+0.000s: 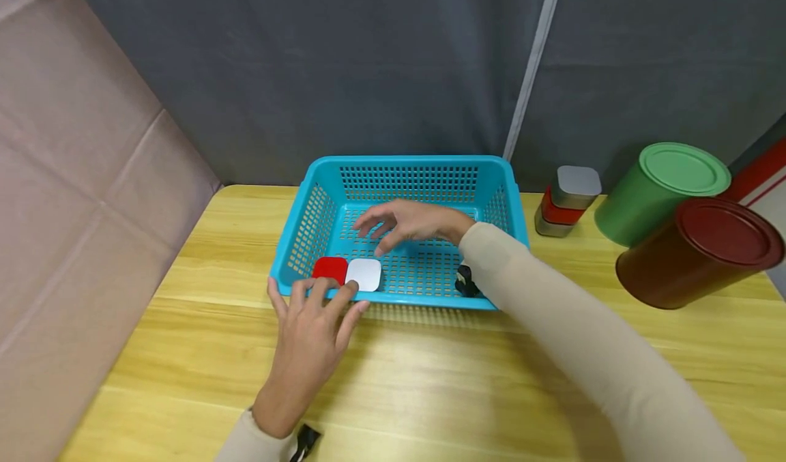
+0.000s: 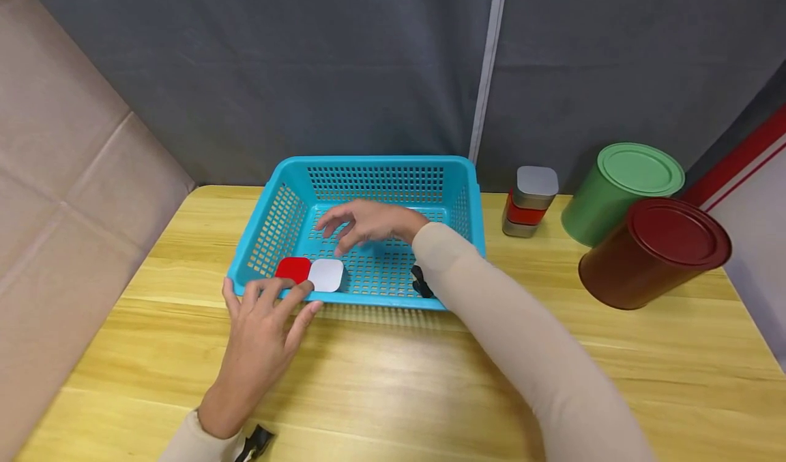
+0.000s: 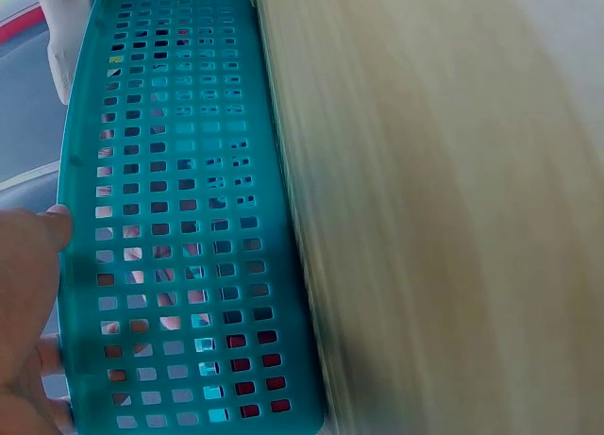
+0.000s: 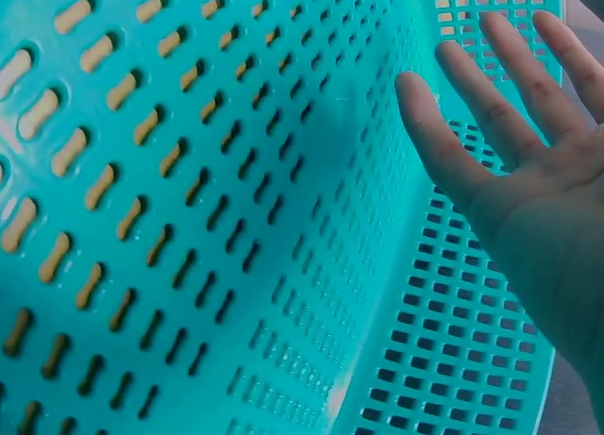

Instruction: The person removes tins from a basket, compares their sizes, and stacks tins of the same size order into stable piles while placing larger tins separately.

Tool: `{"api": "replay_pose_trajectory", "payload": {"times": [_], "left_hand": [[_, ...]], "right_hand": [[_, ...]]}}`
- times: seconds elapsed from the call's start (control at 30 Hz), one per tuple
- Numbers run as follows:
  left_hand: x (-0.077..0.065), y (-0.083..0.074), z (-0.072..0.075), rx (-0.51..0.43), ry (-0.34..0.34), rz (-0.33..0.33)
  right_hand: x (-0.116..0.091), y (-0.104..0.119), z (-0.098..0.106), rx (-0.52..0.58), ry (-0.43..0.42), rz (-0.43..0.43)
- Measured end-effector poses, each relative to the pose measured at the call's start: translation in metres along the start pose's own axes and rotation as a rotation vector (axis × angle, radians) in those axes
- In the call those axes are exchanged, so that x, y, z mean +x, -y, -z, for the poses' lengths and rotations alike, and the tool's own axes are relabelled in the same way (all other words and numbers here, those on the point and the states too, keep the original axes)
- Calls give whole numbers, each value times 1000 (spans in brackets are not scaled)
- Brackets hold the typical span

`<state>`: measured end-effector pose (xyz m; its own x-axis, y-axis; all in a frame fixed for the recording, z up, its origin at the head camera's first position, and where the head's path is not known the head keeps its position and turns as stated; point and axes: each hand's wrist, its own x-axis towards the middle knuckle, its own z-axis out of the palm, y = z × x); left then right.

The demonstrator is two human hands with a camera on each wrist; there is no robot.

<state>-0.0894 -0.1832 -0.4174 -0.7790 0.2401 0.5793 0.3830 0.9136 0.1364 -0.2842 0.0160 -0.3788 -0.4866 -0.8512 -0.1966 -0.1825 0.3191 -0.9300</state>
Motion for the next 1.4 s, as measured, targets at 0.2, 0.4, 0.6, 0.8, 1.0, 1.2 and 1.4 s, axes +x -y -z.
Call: {"api": "replay_pose_trajectory", "payload": {"times": [0.2, 0.4, 0.6, 0.8, 1.0, 1.2, 1.4], "left_hand": [[0, 0, 1, 11, 16, 3], [1, 0, 0, 14, 14, -1], [1, 1, 0, 16, 3, -7], [2, 0, 1, 17, 5, -5], [2, 0, 1, 16, 3, -9], [2, 1, 1, 11, 4, -11], [2, 1, 1, 11, 11, -8]], "right_hand": [[2, -3, -3, 74, 62, -85], [4, -4, -4, 95, 121, -125], [4, -6, -5, 85, 203, -148], [3, -6, -6, 72, 253, -156], [4, -7, -6, 87, 288, -158], [6, -7, -6, 73, 297, -152], [6, -6, -7, 52, 297, -149]]}}
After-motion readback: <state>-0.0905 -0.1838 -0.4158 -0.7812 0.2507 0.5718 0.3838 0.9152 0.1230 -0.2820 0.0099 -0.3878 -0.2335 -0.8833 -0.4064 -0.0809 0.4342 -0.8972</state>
